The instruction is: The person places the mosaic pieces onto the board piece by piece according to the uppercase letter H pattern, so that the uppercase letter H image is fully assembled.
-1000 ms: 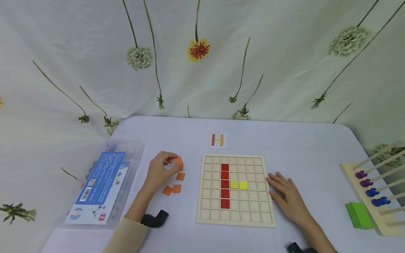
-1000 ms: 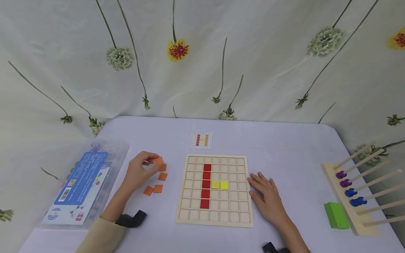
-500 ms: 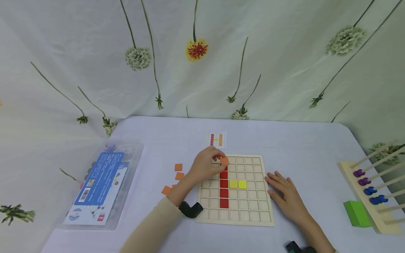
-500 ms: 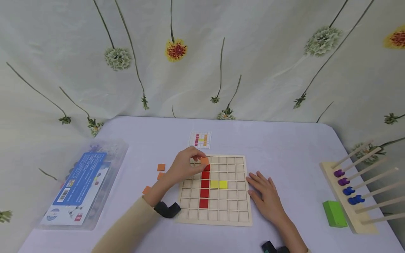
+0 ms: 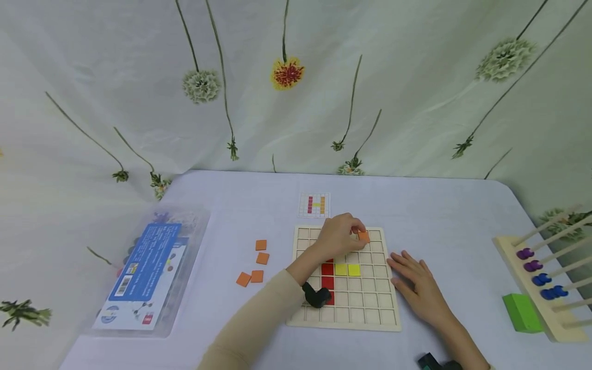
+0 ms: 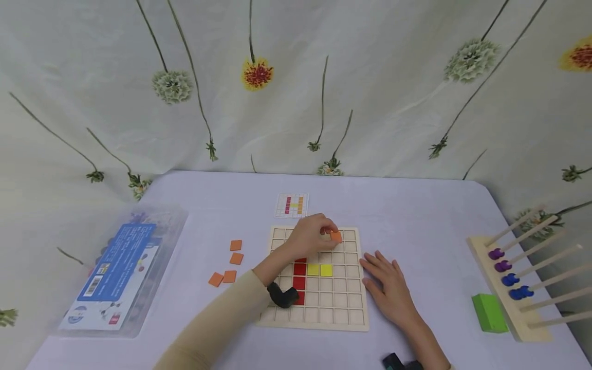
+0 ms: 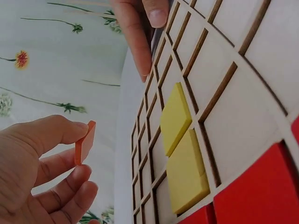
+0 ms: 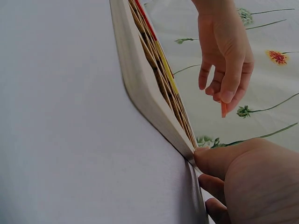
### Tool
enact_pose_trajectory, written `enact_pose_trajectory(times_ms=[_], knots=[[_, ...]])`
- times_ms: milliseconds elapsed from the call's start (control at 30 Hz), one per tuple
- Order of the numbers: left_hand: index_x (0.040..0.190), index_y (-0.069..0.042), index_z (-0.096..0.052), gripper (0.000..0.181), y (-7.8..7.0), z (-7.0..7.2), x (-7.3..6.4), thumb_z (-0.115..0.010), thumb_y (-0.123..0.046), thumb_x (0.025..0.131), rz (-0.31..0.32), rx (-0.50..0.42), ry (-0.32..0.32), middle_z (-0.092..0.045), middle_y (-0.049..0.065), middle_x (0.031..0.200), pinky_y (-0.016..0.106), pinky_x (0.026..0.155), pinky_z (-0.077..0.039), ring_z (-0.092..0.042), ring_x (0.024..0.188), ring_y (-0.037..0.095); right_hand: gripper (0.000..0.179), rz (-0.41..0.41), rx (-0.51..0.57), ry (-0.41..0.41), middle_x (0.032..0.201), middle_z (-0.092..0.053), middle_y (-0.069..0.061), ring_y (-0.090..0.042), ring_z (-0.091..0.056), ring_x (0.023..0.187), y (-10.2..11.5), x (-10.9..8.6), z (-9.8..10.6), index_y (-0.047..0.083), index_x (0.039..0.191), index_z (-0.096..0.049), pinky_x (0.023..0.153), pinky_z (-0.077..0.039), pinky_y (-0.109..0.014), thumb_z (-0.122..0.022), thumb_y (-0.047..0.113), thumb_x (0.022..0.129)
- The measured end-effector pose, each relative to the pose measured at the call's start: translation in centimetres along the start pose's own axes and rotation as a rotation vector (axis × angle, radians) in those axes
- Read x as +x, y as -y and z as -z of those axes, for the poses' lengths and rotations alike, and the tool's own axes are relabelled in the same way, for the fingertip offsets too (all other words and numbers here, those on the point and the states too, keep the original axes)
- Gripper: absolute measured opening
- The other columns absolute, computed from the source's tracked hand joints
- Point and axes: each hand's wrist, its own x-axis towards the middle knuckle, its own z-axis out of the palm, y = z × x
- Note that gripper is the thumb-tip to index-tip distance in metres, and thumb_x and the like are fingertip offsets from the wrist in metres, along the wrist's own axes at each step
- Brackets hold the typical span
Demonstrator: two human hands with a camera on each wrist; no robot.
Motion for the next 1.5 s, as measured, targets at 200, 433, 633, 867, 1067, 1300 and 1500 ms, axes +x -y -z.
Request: enact_pose_trajectory(times_ms=[200,433,633,867,1067,1300,1500], knots=[[0.1,-0.017,-0.074,0.021,-0.3,-0.9,0.4,-0.074,-0.03,0.084,0.009,0.039,0.042,-0.06,-0.007,0.085,0.027,0.074,-0.037,-0.053,0.078,0.006,0.039,-0.007,0.002,0.006,0.137,-0.055,-0.022,-0.05,-0.038,0.134,0.0,-0.1,0.0,0.001,0.127,-0.063,0.109,-0.015,-0.071,-0.067,0.007,0.088],[0.096,-0.018,-0.075,0.017,0.2,-1.9,0.4,-0.073,-0.03,0.084,-0.005,0.116,0.035,-0.056,-0.008,0.077,0.027,0.07,-0.035,-0.048,0.074,0.008,0.04,-0.003,0.005,0.004,0.137,-0.056,-0.022,-0.05,-0.038,0.134,-0.1,-0.1,-0.1,0.001,0.127,-0.063,0.109,-0.014,-0.07,-0.068,0.007,0.088],[0.1,-0.02,-0.076,0.019,0.4,-2.6,0.7,-0.073,-0.03,0.084,-0.013,0.148,0.041,-0.061,-0.008,0.082,0.027,0.07,-0.036,-0.051,0.079,0.009,0.04,0.004,0.003,-0.004,0.136,-0.056,-0.022,-0.05,-0.039,0.133,-0.2,-0.1,-0.2,0.001,0.126,-0.063,0.108,-0.015,-0.071,-0.068,0.006,0.087],[0.1,-0.02,-0.077,0.02,0.4,-2.9,0.8,-0.073,-0.032,0.084,-0.034,0.194,0.031,-0.066,-0.005,0.089,0.027,0.072,-0.04,-0.056,0.086,0.013,0.039,0.009,0.003,-0.009,0.136,-0.057,-0.022,-0.051,-0.039,0.133,-0.2,-0.1,-0.2,0.0,0.126,-0.064,0.108,-0.016,-0.071,-0.068,0.005,0.087],[0.108,-0.018,-0.075,0.029,0.5,-2.1,0.5,-0.074,-0.033,0.084,-0.059,0.218,0.033,-0.066,-0.003,0.095,0.026,0.075,-0.045,-0.056,0.089,0.014,0.039,0.013,0.006,-0.011,0.136,-0.057,-0.023,-0.051,-0.039,0.132,-0.2,-0.1,-0.2,0.001,0.126,-0.064,0.108,-0.016,-0.072,-0.068,0.005,0.087],[0.12,-0.014,-0.069,0.041,2.1,2.1,-2.6,-0.076,-0.03,0.083,-0.062,0.121,-0.052,-0.064,0.004,0.11,0.031,0.081,-0.048,-0.057,0.099,0.018,0.041,0.02,0.014,-0.017,0.136,-0.056,-0.022,-0.051,-0.039,0.132,-0.2,-0.2,-0.2,0.001,0.128,-0.062,0.11,-0.015,-0.07,-0.068,0.006,0.088],[0.129,-0.01,-0.062,0.052,5.1,6.1,-7.2,-0.078,-0.02,0.081,0.014,-0.037,-0.213,-0.06,0.01,0.117,0.038,0.084,-0.049,-0.057,0.103,0.026,0.041,0.024,0.022,-0.014,0.137,-0.055,-0.023,-0.051,-0.039,0.133,-0.1,-0.2,-0.2,0.001,0.128,-0.062,0.11,-0.014,-0.07,-0.068,0.006,0.088]])
